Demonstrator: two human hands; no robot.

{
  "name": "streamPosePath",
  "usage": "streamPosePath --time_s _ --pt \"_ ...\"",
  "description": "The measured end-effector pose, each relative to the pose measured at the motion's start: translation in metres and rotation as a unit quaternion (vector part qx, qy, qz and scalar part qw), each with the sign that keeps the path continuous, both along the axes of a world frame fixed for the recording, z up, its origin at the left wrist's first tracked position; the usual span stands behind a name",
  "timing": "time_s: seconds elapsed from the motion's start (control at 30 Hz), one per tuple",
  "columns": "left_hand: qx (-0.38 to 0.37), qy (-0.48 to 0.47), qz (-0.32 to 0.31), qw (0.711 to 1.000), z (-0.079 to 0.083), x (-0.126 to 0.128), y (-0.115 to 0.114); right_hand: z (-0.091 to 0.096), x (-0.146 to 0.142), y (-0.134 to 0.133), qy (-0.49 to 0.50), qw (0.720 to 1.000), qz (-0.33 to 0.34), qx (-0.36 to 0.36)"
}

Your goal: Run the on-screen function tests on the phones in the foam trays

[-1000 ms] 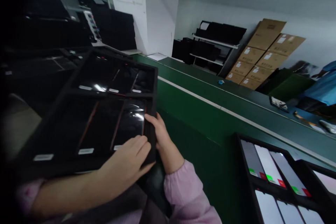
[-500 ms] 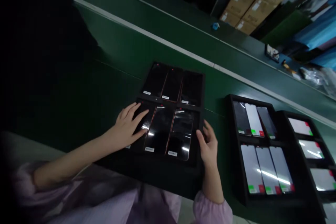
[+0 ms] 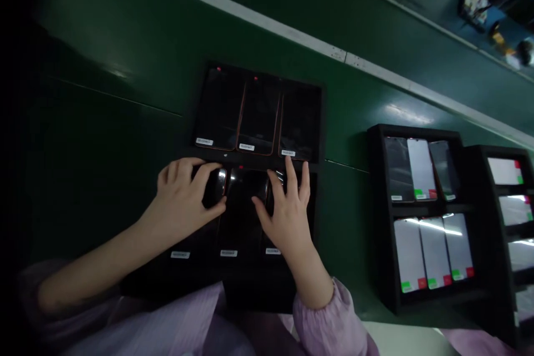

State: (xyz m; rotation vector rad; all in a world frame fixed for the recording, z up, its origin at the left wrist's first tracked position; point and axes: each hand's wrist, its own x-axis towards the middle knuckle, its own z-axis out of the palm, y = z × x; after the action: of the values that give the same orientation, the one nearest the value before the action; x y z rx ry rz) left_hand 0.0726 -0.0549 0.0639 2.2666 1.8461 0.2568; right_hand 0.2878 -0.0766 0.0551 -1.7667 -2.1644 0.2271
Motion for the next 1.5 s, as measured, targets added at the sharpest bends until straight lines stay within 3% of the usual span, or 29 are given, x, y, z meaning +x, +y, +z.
streamPosePath --time_s 0.27,0.4,0.53,0.77,1.03,1.3,1.5 --pt "-0.015 0.006 -0.04 0.999 -0.003 -0.001 -0.003 0.006 -0.003 -0.027 0.063 0.997 -0.005 -0.053" --pt "-0.022 0.018 -0.046 0.999 -0.004 0.002 -0.004 0.014 -0.025 -0.061 0.057 0.995 -0.063 -0.058" --pt "-0.058 0.017 -0.014 0.998 0.0 0.007 0.005 0.018 -0.04 -0.081 0.08 0.986 -0.12 -0.081" --pt "-0.117 0.014 -0.021 0.993 0.011 0.001 0.029 0.011 -0.05 -0.059 0.132 0.976 -0.155 -0.075" --pt "-0.103 0.009 -0.013 0.995 0.009 0.006 0.023 0.012 -0.064 -0.073 0.133 0.969 -0.199 -0.066" --pt "-0.102 -0.021 -0.025 0.994 0.009 -0.001 0.018 -0.002 -0.063 -0.056 0.153 0.969 -0.191 -0.045" --pt "-0.096 -0.037 -0.026 0.994 0.008 -0.003 0.016 0.001 -0.046 -0.056 0.13 0.967 -0.215 -0.033"
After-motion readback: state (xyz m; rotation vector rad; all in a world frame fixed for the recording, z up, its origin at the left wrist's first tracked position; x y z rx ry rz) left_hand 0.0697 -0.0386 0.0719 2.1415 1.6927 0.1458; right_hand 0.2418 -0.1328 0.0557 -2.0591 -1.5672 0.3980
